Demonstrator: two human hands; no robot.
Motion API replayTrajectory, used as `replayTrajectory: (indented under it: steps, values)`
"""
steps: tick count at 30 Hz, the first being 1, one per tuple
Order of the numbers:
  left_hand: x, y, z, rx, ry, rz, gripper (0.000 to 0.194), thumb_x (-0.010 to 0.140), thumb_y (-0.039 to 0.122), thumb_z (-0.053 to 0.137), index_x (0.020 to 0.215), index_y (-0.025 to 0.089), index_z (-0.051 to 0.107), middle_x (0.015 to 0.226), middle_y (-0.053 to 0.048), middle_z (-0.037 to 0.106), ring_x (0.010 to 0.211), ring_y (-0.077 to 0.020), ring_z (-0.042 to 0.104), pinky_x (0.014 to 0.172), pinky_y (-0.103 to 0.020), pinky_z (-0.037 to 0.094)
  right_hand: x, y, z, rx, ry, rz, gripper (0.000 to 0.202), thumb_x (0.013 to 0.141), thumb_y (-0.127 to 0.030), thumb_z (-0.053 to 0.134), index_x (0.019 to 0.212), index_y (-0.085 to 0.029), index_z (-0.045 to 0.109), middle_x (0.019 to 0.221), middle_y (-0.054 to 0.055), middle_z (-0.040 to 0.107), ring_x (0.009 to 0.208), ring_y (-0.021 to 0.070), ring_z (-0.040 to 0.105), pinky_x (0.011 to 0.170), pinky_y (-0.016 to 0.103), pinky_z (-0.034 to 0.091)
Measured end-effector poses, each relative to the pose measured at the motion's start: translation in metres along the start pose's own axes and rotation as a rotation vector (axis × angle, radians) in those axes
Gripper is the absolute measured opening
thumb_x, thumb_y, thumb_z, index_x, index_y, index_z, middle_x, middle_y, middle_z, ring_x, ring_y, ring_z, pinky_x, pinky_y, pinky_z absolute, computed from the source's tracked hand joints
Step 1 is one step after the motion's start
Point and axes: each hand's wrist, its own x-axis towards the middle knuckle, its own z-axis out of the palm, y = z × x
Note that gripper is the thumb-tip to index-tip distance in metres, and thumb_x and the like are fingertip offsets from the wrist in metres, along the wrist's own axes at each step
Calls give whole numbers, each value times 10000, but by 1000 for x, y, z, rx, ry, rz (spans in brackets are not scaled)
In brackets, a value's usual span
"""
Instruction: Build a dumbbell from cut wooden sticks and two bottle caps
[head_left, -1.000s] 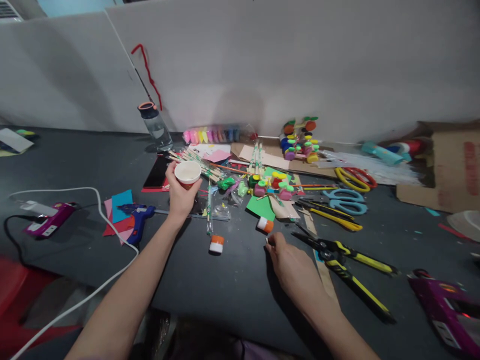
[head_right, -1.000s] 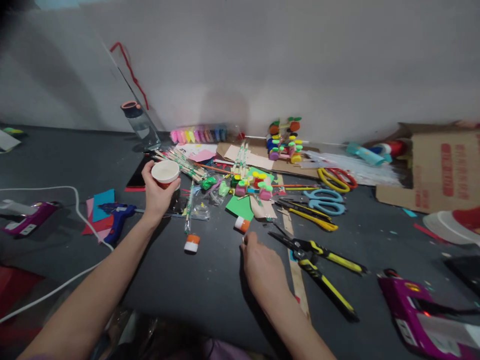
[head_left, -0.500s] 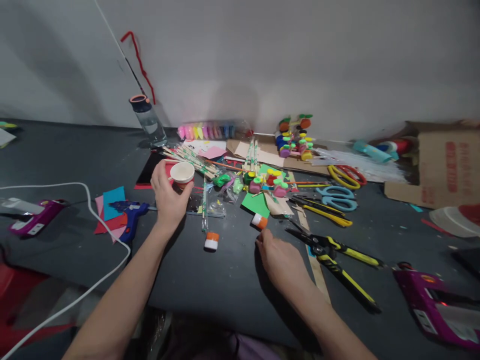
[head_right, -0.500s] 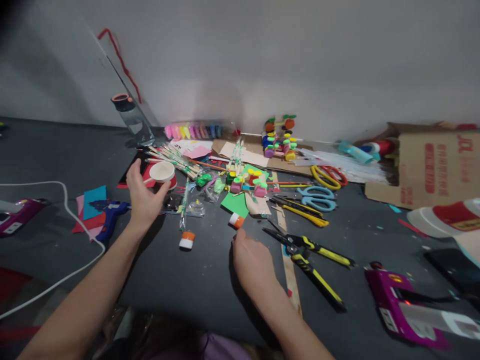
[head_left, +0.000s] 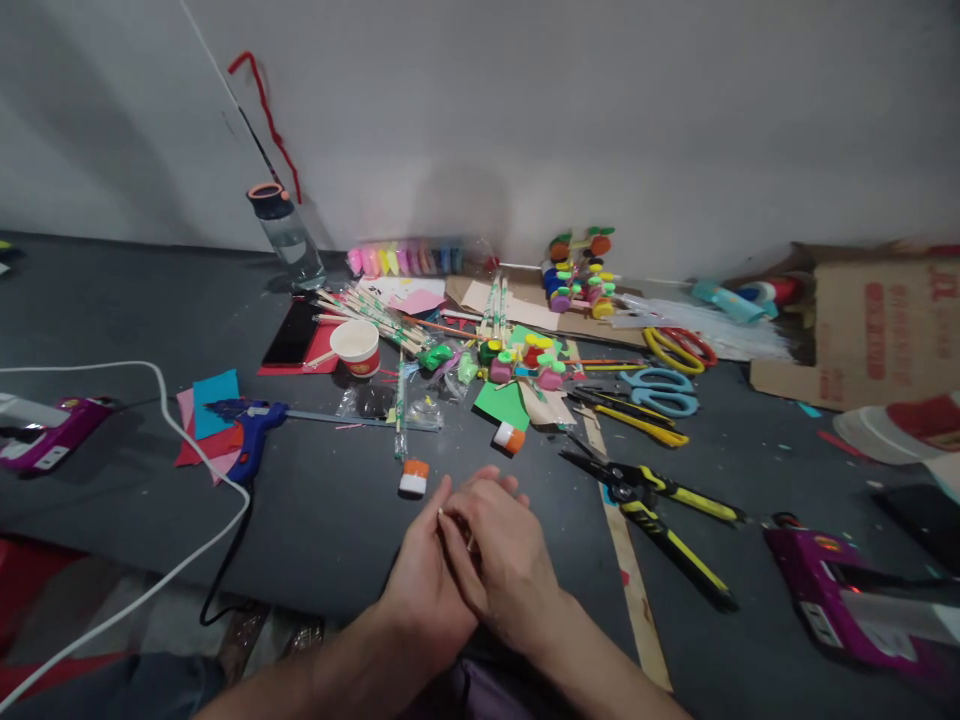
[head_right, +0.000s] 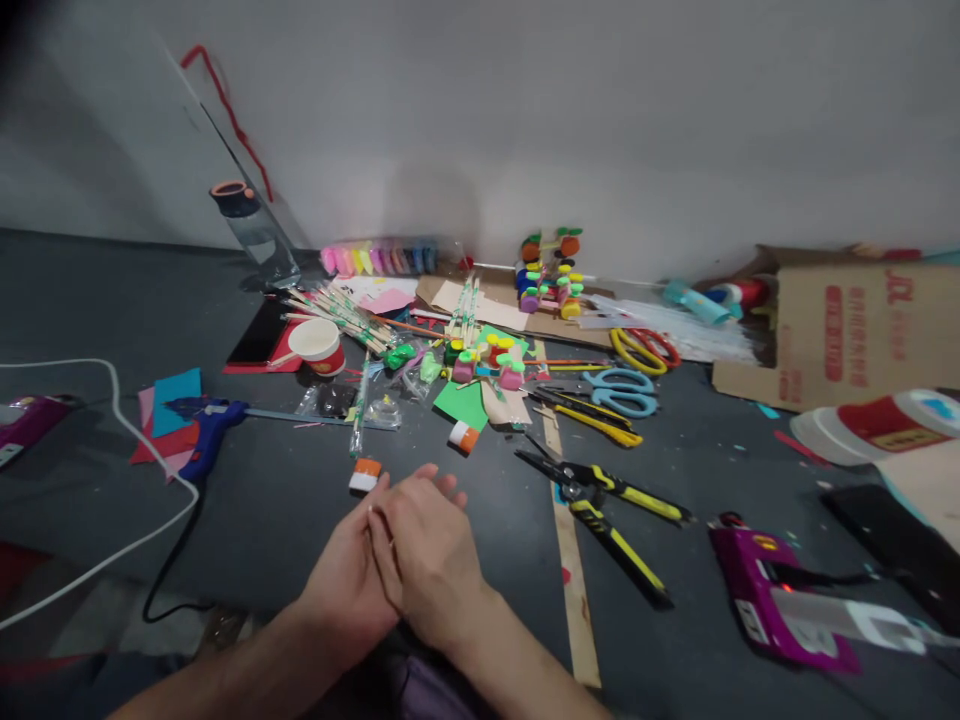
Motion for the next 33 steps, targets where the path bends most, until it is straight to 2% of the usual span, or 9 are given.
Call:
replayTrajectory:
  steps: [3, 6, 10, 13, 15, 18, 23, 27, 33]
  values:
    - [4, -1, -1, -32, -10, 3, 397, 1028, 314, 358, 1098, 132, 704, 1056, -127, 744, 1128, -241, 674, 1063, -402, 471, -2, 4, -2, 65, 50, -60, 105, 875, -111, 575, 947, -178, 610, 841, 72, 657, 773, 212, 586, 708, 354, 474]
    - [5, -4, 1, -68, -14, 5, 346, 1013, 242, 390, 1072, 131, 713, 1085, -116, 738, 1083, -212, 691, 1016, -331, 500, -4, 4, -8, 175, 111, -52, 199, 868, -128, 579, 1054, -183, 625, 916, 76, 678, 845, 224, 618, 781, 388, 500]
    - [7, -5, 8, -116, -1, 26, 364, 1013, 218, 399, 908, 103, 728, 937, -92, 744, 899, -167, 716, 910, -261, 531, -7, 1, -10, 371, 269, 104, 297, 966, -102, 392, 1121, -228, 611, 965, 57, 666, 1011, 229, 643, 950, 461, 488]
    - [8, -4, 13, -151, 2, 56, 428, 1025, 200, 362, 801, 112, 716, 802, -54, 722, 769, -131, 701, 852, -241, 538, -4, -2, -6, 523, 410, 243, 326, 1012, -124, 285, 1147, -255, 551, 921, 35, 625, 971, 219, 667, 930, 495, 521]
    - [9, -4, 15, -159, 2, 58, 451, 1030, 199, 336, 812, 101, 718, 827, -69, 732, 794, -144, 708, 853, -258, 544, 0, -3, -5, 579, 490, 285, 328, 1018, -143, 253, 1158, -262, 524, 952, 38, 617, 958, 213, 670, 924, 510, 528]
    - [9, -4, 16, -159, 1, 32, 443, 1028, 225, 344, 847, 84, 723, 905, -108, 747, 881, -191, 725, 881, -299, 549, 5, -3, -6, 577, 585, 282, 294, 1016, -167, 280, 1148, -257, 526, 1085, 71, 608, 1070, 221, 635, 999, 529, 480]
    - [8, -5, 13, -148, 5, -7, 426, 1017, 247, 373, 857, 79, 730, 930, -142, 756, 911, -246, 734, 906, -359, 550, 5, 2, -12, 445, 630, 243, 222, 989, -187, 383, 1061, -244, 585, 1190, 105, 583, 1183, 280, 575, 1050, 591, 417]
    - [10, -8, 13, -149, 30, -4, 446, 1024, 241, 357, 823, 91, 725, 897, -125, 759, 895, -214, 736, 975, -341, 522, 5, 6, -10, 348, 664, 237, 220, 1005, -224, 365, 1073, -241, 573, 1220, 122, 575, 1233, 298, 544, 1042, 594, 419]
    - [13, -11, 15, -126, 61, -18, 445, 1019, 212, 354, 809, 83, 724, 829, -113, 747, 817, -193, 728, 991, -340, 503, 14, 5, -5, 380, 704, 254, 240, 1027, -247, 327, 1091, -243, 559, 1235, 116, 574, 1267, 275, 529, 1079, 562, 397]
